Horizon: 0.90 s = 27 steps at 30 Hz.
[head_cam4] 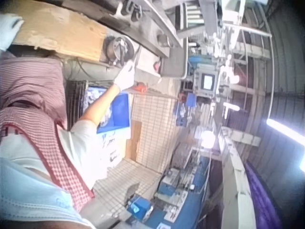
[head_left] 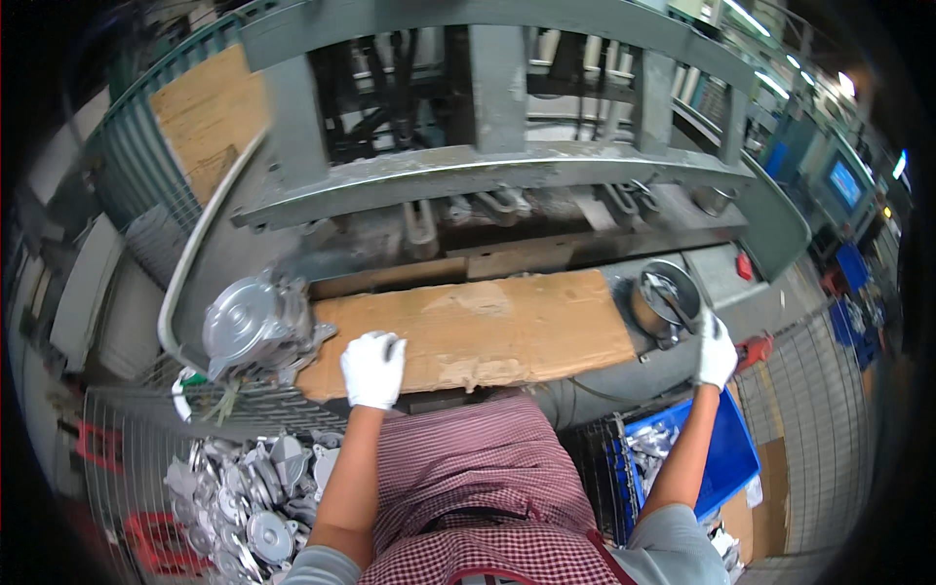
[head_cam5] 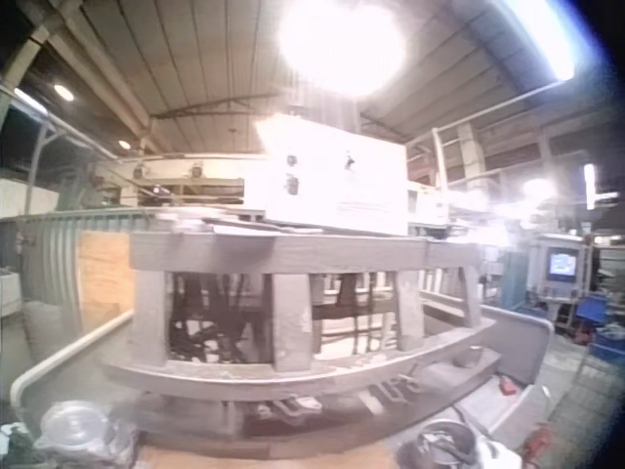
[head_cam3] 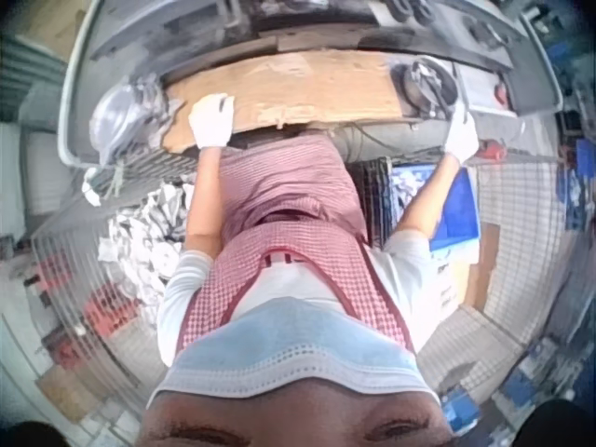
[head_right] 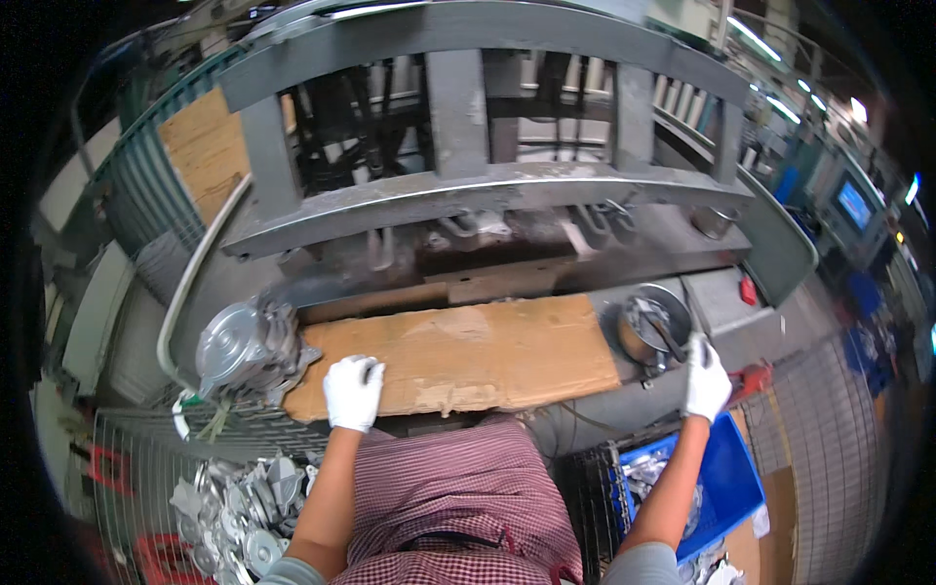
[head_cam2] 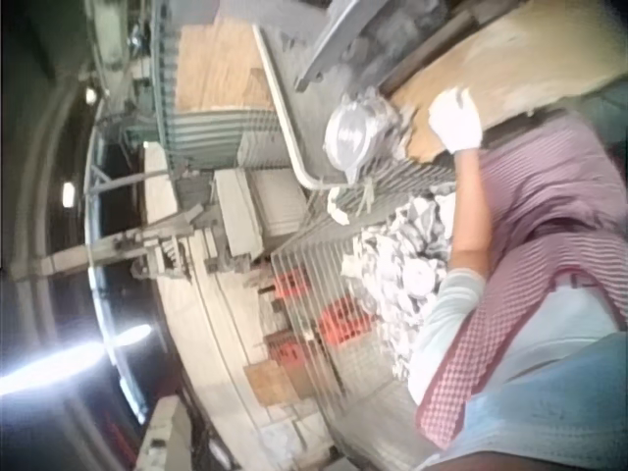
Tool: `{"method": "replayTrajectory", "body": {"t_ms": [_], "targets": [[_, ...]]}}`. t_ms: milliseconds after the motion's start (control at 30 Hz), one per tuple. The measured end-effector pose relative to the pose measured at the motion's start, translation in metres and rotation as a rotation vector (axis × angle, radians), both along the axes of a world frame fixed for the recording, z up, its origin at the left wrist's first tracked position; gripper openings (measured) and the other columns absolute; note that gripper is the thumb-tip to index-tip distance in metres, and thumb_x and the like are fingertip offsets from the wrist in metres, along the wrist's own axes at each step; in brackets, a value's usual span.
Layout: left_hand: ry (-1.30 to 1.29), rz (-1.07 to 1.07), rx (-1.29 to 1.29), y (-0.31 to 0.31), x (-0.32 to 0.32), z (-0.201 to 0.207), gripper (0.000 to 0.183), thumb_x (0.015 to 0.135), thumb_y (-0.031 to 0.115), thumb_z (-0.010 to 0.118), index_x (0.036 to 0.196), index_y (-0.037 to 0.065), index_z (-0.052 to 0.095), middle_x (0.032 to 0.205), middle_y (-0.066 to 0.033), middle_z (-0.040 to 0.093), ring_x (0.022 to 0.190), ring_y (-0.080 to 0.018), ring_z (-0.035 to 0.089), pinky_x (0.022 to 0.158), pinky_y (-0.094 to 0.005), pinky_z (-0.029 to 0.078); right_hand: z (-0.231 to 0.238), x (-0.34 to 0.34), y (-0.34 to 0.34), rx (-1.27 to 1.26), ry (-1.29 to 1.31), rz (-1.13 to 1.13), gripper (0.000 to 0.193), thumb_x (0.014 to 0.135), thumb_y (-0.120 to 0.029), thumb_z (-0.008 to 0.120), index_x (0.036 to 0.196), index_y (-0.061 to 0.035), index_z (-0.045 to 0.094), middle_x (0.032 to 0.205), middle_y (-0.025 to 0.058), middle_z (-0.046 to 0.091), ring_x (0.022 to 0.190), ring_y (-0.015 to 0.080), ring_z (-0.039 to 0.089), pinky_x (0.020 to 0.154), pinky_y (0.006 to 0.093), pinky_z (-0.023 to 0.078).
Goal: The person retrieves metal parts from a wire bin, loads them into a machine, scrapes their edges with a handheld deburring tool, and places the finished parts into a container.
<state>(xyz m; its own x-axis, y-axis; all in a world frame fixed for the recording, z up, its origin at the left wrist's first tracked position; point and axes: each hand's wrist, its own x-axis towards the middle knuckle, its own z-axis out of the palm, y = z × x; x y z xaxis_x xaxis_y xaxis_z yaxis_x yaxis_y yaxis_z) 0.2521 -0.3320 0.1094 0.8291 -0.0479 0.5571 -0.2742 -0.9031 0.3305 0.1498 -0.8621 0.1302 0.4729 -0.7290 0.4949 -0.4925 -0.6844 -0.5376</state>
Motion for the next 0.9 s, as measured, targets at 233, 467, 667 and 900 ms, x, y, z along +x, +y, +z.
{"method": "replayTrajectory", "body": {"t_ms": [233, 467, 667, 900], "targets": [[-0.011, -0.009, -0.046, 0.010, 0.002, -0.007, 0.017, 0.081, 0.021, 0.070, 0.083, 0.004, 0.073, 0.092, -0.0148, 0.071, 0.084, -0.0344, 0.066, 0.077, -0.0434, 0.052, 0.025, 0.015, 0.030, -0.072, 0.300, 0.402, 0.059, 0.088, -0.053, 0.057, 0.134, -0.0153, 0.057, 0.111, 0.0225, 0.067, 0.103, 0.0389, 0.064, 0.088, 0.0447, 0.050], [-0.039, -0.004, -0.039, 0.008, -0.001, -0.006, 0.016, 0.079, 0.019, 0.071, 0.083, 0.004, 0.073, 0.091, -0.0149, 0.071, 0.084, -0.0341, 0.066, 0.077, -0.0436, 0.052, 0.030, 0.027, 0.040, 0.096, -0.169, 0.320, 0.036, 0.094, -0.028, 0.062, 0.115, 0.0001, 0.067, 0.105, 0.0162, 0.070, 0.096, 0.0226, 0.067, 0.087, 0.0320, 0.049], [-0.029, 0.009, -0.026, 0.004, -0.001, -0.004, 0.017, 0.080, 0.021, 0.070, 0.082, 0.004, 0.073, 0.089, -0.0142, 0.071, 0.082, -0.0330, 0.067, 0.076, -0.0436, 0.052, 0.043, 0.090, 0.086, 0.356, -0.358, 0.572, 0.039, 0.093, -0.032, 0.064, 0.118, -0.0013, 0.067, 0.110, 0.0160, 0.069, 0.098, 0.0210, 0.064, 0.089, 0.0313, 0.048], [-0.029, 0.006, -0.010, 0.008, 0.000, -0.005, 0.018, 0.081, 0.022, 0.070, 0.083, 0.004, 0.073, 0.090, -0.0141, 0.071, 0.082, -0.0331, 0.067, 0.076, -0.0437, 0.052, 0.055, 0.202, 0.118, 0.404, -0.221, 0.622, 0.044, 0.091, -0.035, 0.060, 0.116, 0.0013, 0.064, 0.101, 0.0210, 0.069, 0.093, 0.0319, 0.067, 0.083, 0.0385, 0.049]]}}
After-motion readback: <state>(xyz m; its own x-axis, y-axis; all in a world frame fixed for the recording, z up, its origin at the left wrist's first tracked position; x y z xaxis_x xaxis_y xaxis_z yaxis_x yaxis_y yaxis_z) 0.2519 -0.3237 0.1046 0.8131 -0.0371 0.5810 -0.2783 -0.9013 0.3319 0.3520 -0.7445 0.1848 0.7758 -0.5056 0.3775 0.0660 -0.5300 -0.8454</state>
